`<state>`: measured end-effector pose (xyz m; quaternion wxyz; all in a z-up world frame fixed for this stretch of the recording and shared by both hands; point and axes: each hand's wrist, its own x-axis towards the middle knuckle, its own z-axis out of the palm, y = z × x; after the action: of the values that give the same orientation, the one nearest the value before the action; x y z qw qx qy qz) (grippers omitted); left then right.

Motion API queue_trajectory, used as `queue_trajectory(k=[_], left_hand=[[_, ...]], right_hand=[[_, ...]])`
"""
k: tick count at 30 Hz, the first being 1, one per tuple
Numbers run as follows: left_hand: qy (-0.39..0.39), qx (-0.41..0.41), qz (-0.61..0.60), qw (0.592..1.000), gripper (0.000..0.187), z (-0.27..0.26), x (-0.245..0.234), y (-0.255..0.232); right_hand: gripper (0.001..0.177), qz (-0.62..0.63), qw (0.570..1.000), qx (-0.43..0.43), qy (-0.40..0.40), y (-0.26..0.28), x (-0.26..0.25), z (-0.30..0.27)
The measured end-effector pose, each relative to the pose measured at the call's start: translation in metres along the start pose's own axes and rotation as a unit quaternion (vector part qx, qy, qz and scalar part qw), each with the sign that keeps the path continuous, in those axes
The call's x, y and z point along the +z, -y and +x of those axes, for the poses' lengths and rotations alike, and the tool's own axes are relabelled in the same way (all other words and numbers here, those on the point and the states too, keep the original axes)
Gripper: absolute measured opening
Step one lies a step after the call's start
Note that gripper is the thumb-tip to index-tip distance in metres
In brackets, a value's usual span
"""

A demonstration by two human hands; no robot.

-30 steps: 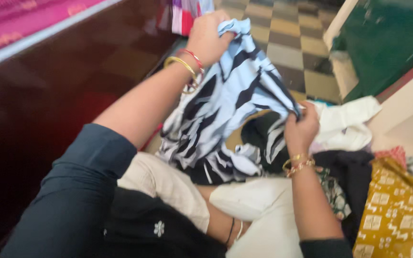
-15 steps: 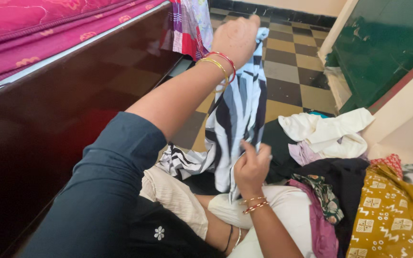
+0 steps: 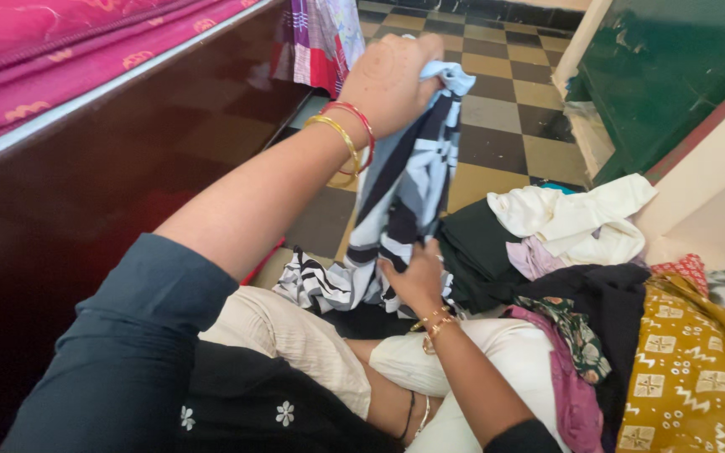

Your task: The person sits on the floor and folds a pink garment, a red garment, and a black-and-white patterned top by hand, placing each one into a pile.

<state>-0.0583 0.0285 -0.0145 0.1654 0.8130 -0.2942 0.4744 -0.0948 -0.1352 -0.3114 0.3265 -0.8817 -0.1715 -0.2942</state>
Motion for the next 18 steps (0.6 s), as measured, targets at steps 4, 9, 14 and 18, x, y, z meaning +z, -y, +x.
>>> queue_trajectory(k=[4, 9, 14, 18], left_hand=[[0.026, -0.087, -0.008, 0.996, 0.017, -0.013, -0.002, 0.039], [0.053, -0.133, 0.0, 0.99, 0.027, -0.077, -0.002, 0.121], [0.072, -0.223, -0.037, 0.972, 0.028, -0.089, 0.049, 0.175], [0.007, -0.205, 0.01, 0.979, 0.027, -0.005, 0.082, 0.185]], right_hand=[[0.055, 0.125, 0.983, 0.07, 0.116, -0.047, 0.019, 0.022], [0.035, -0.032, 0.957, 0.089, 0.274, -0.137, -0.039, 0.101], [0.035, -0.217, 0.963, 0.037, 0.154, -0.181, -0.125, 0.207], [0.028, -0.269, 0.959, -0.085, 0.008, -0.159, -0.19, 0.269]])
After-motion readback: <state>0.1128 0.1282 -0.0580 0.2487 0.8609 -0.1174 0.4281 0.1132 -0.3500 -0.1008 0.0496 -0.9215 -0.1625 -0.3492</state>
